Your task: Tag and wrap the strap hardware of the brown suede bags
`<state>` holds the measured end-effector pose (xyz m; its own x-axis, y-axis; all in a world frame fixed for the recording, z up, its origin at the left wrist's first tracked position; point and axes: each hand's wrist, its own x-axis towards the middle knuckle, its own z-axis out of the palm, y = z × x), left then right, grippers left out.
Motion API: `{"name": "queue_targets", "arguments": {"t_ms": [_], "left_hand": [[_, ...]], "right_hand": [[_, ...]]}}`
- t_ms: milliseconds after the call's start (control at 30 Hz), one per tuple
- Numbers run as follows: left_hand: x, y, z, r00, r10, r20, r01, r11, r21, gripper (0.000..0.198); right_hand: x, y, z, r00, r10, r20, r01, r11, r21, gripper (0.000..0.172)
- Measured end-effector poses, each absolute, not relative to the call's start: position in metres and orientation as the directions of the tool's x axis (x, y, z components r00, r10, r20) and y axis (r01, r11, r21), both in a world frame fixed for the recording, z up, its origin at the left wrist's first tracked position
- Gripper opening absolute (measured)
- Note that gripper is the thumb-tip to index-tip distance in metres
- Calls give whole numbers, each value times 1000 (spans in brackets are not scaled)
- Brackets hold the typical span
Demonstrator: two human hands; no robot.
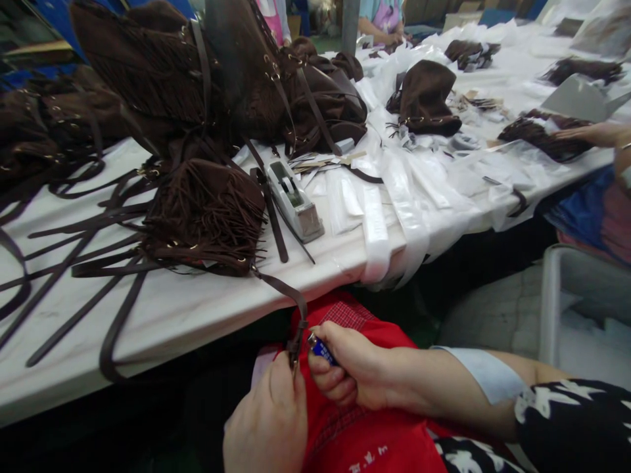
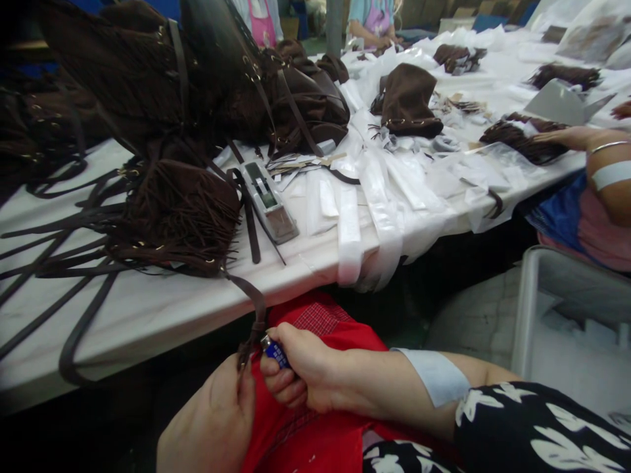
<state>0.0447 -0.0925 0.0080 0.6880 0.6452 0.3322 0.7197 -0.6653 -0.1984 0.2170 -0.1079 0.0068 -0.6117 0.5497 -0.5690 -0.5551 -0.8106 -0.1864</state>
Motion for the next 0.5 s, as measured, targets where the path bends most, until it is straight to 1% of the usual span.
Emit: {"name": "queue_targets", "arguments": {"t_ms": [167,333,500], "left_hand": [[45,-93,7,679,648,344,726,-661,-187,19],[44,-92,5,679,655,331,725,-669,-163,20],[43,-92,4,689,642,335,714,-681,-162,20]], "right_hand": [[219,-109,2,-627,553,-548,-553,-812,-187,50],[218,-110,0,-588,559,-585,-569,-800,-193,41],[218,-109,-2,-629,531,-568,-555,-818,-150,35]]}}
